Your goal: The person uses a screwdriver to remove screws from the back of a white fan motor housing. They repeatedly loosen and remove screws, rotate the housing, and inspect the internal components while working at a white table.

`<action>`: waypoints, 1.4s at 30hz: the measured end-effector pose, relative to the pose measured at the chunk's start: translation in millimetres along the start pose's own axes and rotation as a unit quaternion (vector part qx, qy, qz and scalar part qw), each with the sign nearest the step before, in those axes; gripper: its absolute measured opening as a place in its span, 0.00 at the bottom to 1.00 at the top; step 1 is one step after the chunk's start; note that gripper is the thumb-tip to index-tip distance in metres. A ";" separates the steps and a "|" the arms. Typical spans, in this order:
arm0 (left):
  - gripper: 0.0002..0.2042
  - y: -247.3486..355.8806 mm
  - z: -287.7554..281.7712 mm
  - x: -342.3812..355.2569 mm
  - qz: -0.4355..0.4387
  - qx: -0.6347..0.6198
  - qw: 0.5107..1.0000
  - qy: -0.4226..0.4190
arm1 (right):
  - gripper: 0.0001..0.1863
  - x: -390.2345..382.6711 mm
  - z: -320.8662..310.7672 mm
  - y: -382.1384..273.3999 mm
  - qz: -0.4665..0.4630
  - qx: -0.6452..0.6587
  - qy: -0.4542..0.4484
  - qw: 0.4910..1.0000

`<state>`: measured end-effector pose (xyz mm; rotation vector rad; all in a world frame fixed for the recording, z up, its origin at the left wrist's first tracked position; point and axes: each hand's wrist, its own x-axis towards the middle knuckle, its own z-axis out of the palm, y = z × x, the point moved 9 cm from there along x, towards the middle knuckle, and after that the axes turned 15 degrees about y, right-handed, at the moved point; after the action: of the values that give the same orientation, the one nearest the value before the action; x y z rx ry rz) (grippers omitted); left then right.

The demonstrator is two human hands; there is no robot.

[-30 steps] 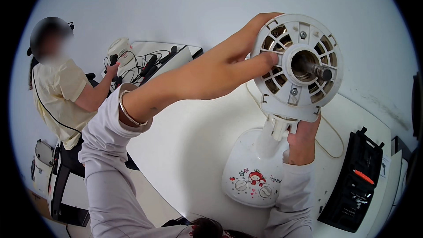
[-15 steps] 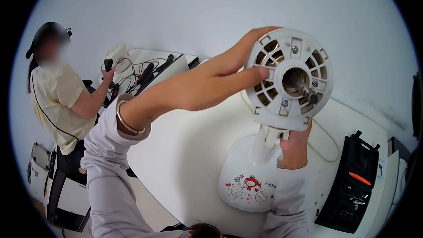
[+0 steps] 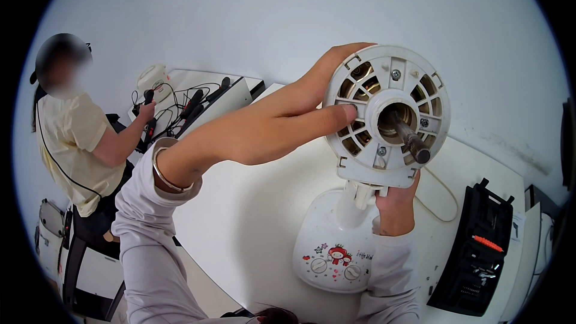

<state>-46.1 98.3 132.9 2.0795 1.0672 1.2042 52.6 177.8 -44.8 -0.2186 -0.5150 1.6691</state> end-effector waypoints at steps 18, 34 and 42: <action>0.33 -8.6 5.7 -0.1 0.005 -0.132 0.991 -0.020 | 0.19 3.4 -12.1 -0.1 -0.018 -0.040 0.063 0.997; 0.55 -29.7 26.9 -38.2 0.109 -0.137 0.947 0.269 | 0.22 0.9 -9.7 -23.2 -0.070 -0.129 0.024 0.989; 0.61 -37.4 36.4 -47.0 0.135 -0.119 0.939 0.292 | 0.22 0.9 -10.9 -32.1 -0.091 -0.156 0.041 0.983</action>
<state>-42.3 79.1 65.4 1.7528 0.8225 2.0647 85.6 183.7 -39.8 -0.4547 -0.7134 1.3914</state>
